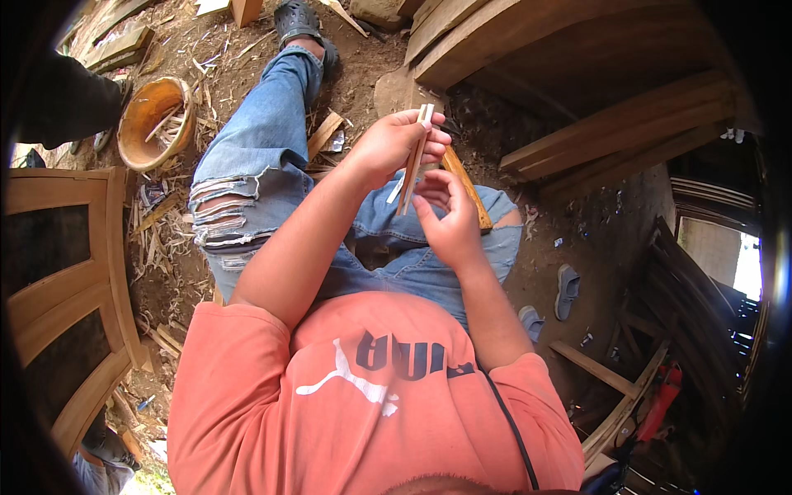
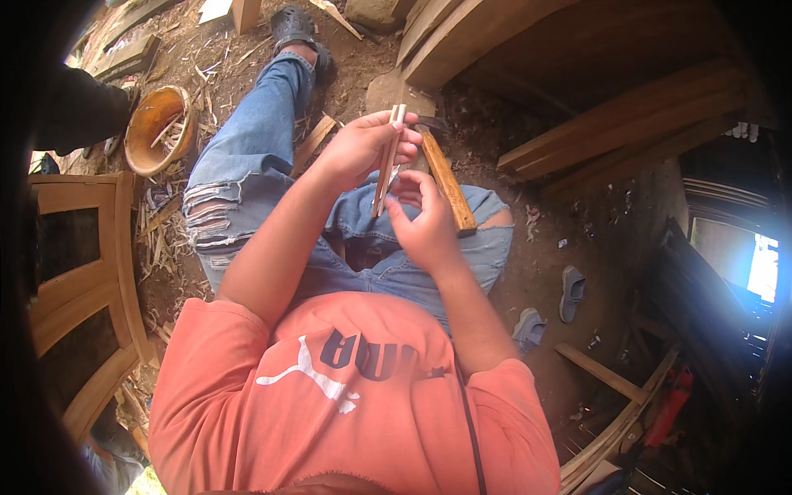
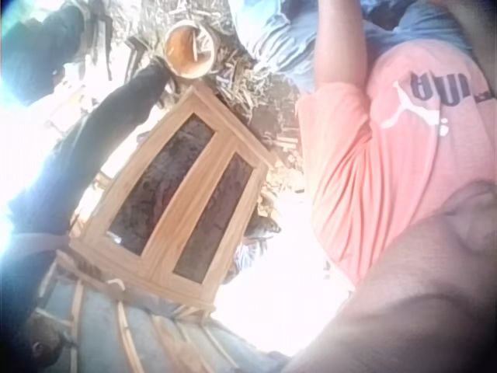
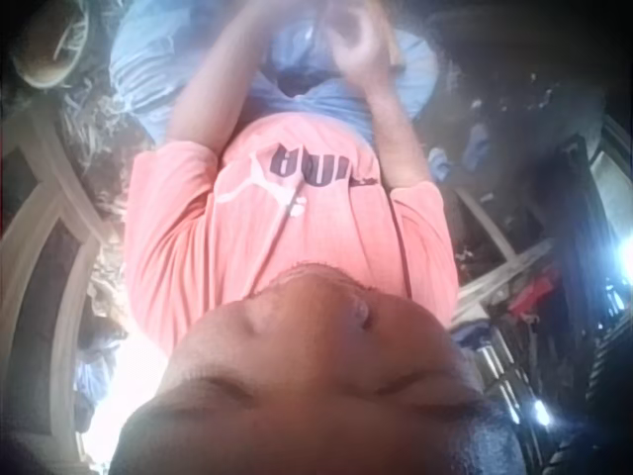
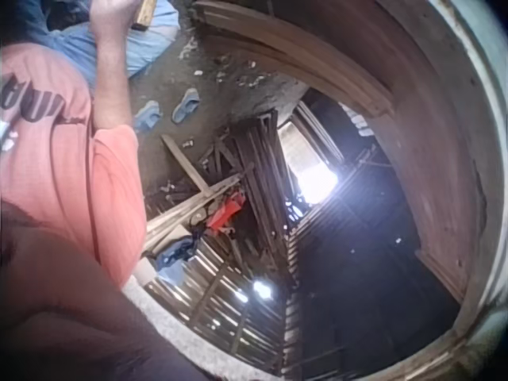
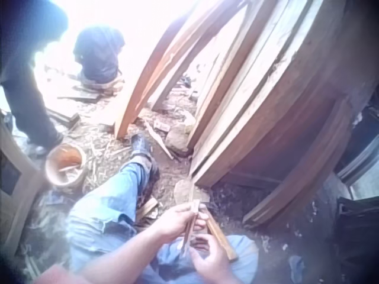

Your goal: The person sits on the ground and uses a hammer and chisel to shape and fit small wooden dowels into a wooden frame. They repeatedly measure, cut, and insert the dowels to join the wooden pieces.

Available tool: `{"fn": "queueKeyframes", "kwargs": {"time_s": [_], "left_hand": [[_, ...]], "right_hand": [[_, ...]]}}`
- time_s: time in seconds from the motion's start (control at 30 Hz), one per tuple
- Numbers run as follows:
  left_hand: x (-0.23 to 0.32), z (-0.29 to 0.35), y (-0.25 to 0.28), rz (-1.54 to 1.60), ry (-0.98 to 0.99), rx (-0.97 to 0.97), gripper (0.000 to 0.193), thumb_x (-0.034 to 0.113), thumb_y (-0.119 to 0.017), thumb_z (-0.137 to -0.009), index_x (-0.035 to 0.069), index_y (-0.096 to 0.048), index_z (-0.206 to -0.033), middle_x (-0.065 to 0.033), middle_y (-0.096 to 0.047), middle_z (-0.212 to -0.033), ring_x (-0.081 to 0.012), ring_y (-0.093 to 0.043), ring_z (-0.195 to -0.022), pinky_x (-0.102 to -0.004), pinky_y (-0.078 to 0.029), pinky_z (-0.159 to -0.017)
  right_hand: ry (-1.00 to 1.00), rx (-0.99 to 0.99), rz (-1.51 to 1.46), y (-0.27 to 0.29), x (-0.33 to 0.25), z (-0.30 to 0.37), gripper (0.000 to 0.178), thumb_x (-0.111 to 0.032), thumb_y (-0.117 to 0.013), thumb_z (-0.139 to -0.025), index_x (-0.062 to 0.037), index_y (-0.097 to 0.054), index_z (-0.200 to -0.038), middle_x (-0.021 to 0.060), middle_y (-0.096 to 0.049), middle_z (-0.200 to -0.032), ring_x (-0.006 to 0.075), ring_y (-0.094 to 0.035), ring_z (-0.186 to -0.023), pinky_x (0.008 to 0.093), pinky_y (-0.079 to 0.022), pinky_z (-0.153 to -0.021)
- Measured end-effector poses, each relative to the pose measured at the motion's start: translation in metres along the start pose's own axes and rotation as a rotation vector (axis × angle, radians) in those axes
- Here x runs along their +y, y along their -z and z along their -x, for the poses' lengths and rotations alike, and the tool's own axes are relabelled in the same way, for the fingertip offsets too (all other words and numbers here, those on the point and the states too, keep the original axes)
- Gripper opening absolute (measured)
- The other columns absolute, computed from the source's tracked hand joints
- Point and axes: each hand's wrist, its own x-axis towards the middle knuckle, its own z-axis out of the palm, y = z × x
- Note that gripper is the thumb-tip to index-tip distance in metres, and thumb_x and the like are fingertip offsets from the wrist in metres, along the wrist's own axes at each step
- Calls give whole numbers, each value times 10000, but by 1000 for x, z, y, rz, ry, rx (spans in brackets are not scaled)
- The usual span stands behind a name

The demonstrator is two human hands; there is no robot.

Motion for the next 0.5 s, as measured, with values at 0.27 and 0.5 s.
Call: {"fn": "queueKeyframes", "kwargs": {"time_s": [0.27,0.5], "left_hand": [[2,6,-7,-23,-15,3,325,142,-482,-1146,-30,-570,-1408,-111,-732,-1143,-152,-722,-948,-311,-618,-903],[-8,2,-4,40,-51,-31,327,142,-483,-1148,-1,-579,-1426,-59,-706,-1064,-129,-689,-891,-304,-607,-890]], "right_hand": [[-447,-230,-280,-1,13,-5,236,-170,-686,-1068,44,-744,-1148,103,-790,-981,170,-776,-885,297,-624,-813],[-458,-232,-291,0,14,-6,217,-162,-705,-1053,36,-770,-1113,82,-793,-968,160,-771,-883,286,-614,-798]]}}
